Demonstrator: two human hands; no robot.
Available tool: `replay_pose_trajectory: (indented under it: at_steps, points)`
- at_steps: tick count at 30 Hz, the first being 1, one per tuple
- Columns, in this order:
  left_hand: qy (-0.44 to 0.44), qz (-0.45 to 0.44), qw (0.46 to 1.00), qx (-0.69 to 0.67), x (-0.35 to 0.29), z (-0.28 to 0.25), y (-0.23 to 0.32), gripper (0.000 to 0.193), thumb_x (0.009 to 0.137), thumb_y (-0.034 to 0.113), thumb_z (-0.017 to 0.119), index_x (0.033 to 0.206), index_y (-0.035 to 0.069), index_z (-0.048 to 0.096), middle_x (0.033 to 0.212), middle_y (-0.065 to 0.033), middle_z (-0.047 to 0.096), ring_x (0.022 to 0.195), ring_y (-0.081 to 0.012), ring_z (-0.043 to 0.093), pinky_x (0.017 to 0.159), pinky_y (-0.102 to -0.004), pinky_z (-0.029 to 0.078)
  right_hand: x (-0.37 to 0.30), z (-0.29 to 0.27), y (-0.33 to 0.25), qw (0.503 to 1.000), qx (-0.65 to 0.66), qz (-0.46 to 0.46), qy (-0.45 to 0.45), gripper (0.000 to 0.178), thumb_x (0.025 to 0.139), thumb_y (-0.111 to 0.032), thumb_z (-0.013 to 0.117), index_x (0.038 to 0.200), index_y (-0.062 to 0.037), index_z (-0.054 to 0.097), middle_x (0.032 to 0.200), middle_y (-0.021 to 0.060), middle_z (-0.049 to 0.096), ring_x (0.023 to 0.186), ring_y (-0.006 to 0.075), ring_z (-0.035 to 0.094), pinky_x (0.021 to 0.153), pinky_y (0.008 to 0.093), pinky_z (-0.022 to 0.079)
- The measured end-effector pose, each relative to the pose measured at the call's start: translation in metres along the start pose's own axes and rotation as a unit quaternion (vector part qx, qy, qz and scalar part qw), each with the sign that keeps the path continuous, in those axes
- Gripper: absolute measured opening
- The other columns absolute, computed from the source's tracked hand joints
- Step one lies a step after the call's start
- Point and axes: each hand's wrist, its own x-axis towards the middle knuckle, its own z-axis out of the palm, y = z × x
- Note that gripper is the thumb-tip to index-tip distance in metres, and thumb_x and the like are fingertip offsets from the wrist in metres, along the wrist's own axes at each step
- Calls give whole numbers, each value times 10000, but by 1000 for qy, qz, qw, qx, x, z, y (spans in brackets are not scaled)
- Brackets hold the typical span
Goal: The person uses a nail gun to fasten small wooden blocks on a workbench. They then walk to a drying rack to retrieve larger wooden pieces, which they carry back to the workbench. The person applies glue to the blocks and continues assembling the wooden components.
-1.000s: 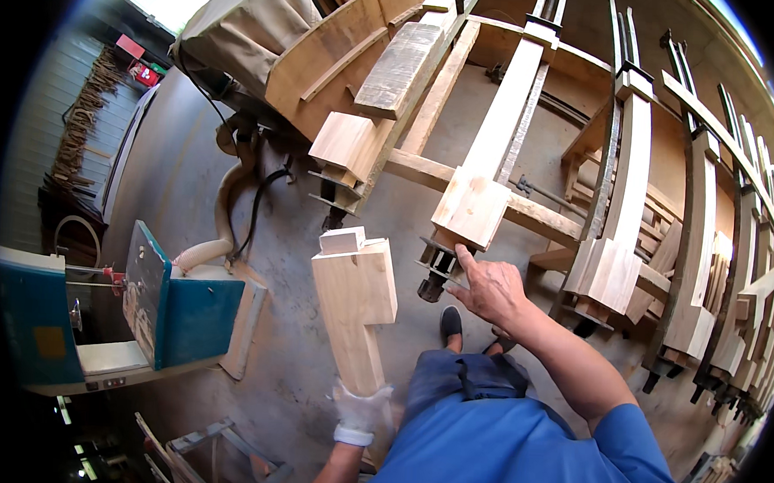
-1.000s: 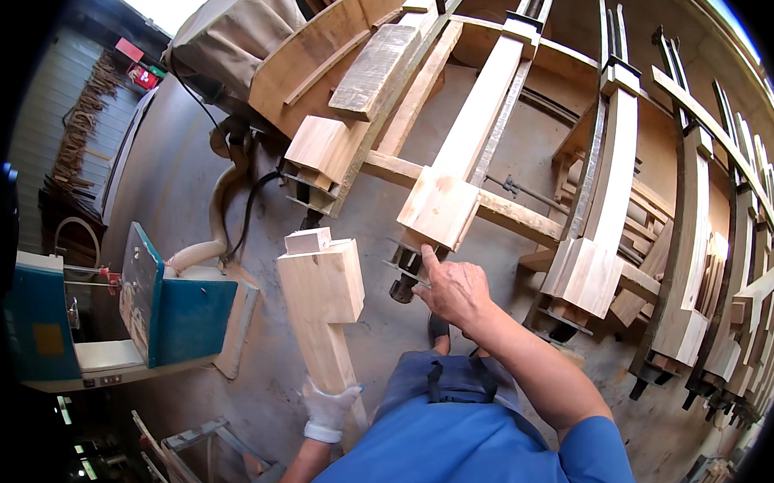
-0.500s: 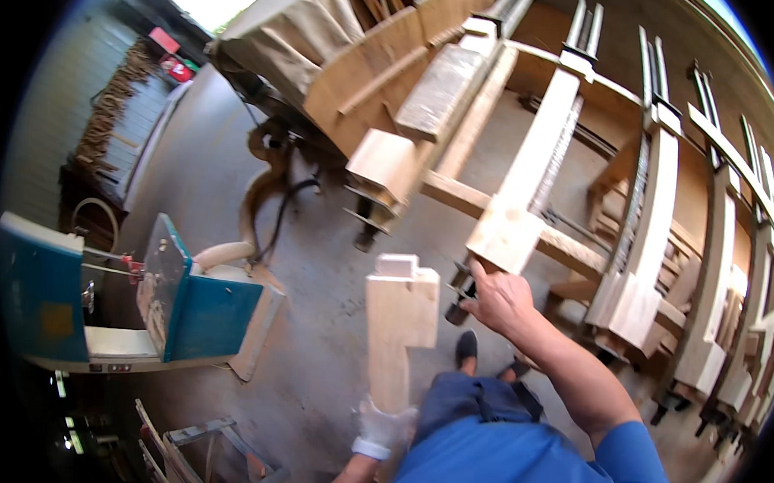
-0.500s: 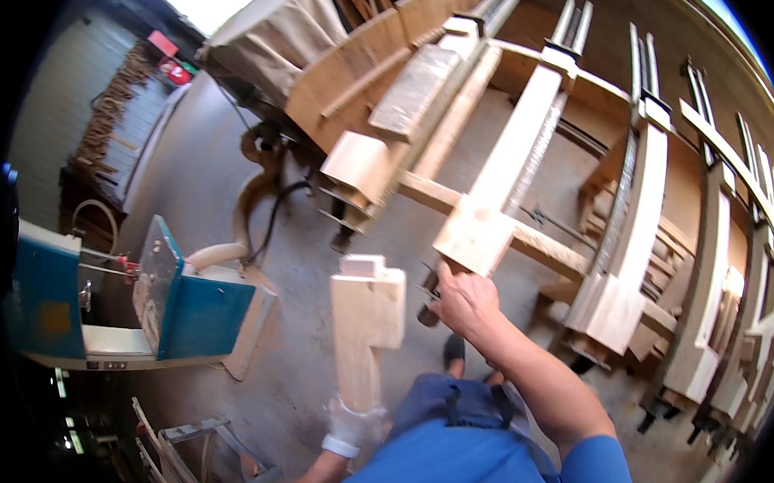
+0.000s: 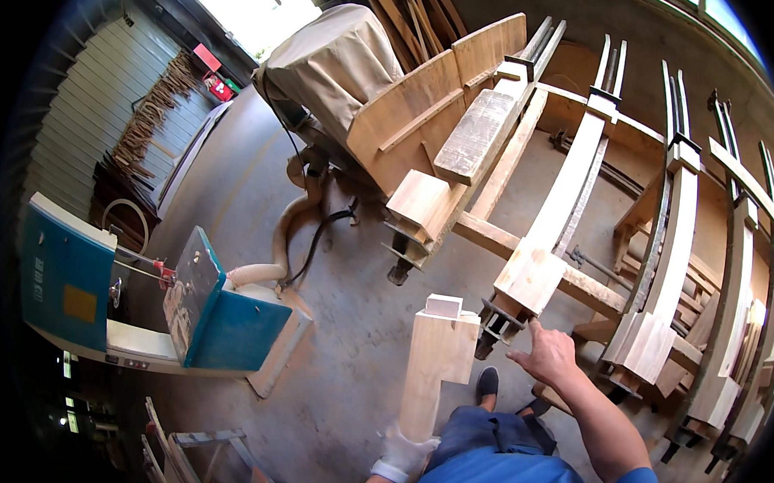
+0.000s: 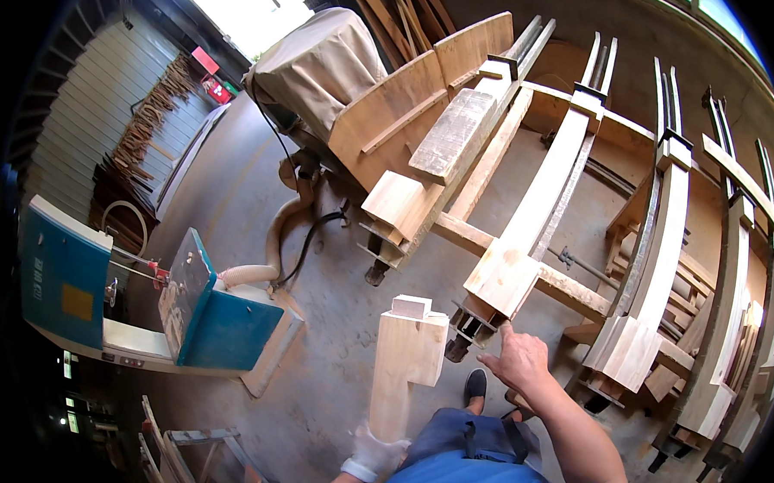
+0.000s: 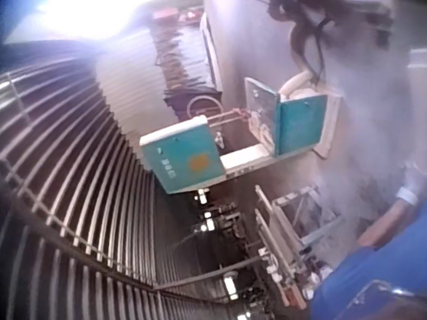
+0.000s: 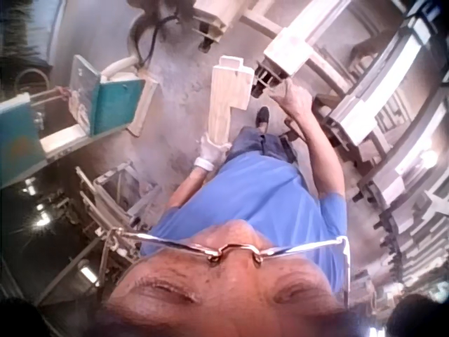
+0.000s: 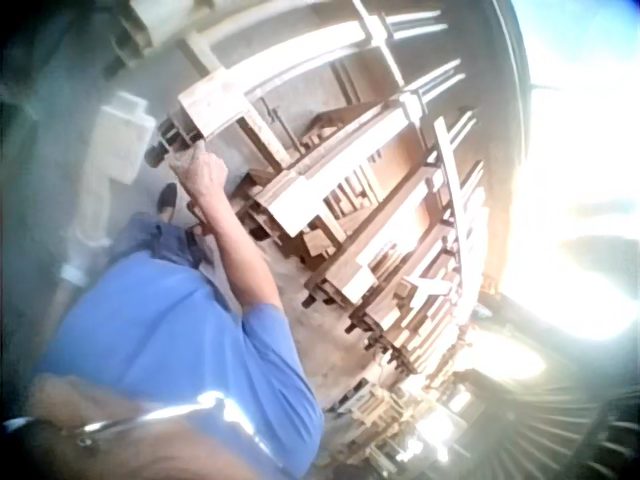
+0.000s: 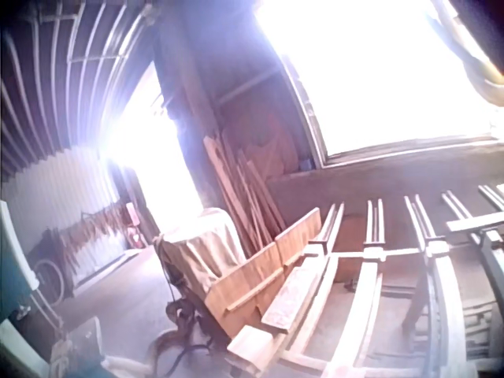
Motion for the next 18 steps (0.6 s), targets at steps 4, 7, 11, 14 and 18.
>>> replay_pose_trajectory:
  at_steps: [4,7,11,14,18]
  points:
    - [-46,-20,999,-19,3,8,-12,838,646,412,983,1231,-77,634,1041,-230,756,945,-334,764,858,-449,605,3,7,22,993,116,-19,-30,677,799,-498,863,1202,-33,578,852,216,755,915,443,742,819,526,580]
    - [-44,-12,997,-58,-17,9,1,638,716,281,930,1154,-44,598,917,-165,719,803,-273,730,710,-416,584,12,19,29,987,150,-11,-53,789,774,-491,878,1301,0,555,890,259,740,974,471,722,856,535,569]
    - [-40,-17,995,-87,-24,-9,66,436,803,90,834,1107,-5,536,774,-78,640,648,-187,669,530,-363,532,18,48,50,985,160,-16,-57,909,756,-503,888,1406,20,528,965,271,753,996,455,724,884,498,568]
    - [-35,-12,996,-78,-30,-13,85,408,828,34,797,1127,9,519,749,-50,607,613,-158,639,491,-349,509,18,50,56,973,222,-33,-55,887,737,-484,917,1337,53,544,954,250,752,951,418,738,855,466,574]
    - [-13,-5,995,-94,-29,-11,78,529,742,121,873,1146,-31,567,846,-95,666,696,-198,677,592,-363,549,19,39,46,943,326,-11,-70,816,731,-394,938,1322,23,561,933,192,730,938,357,725,856,438,565]
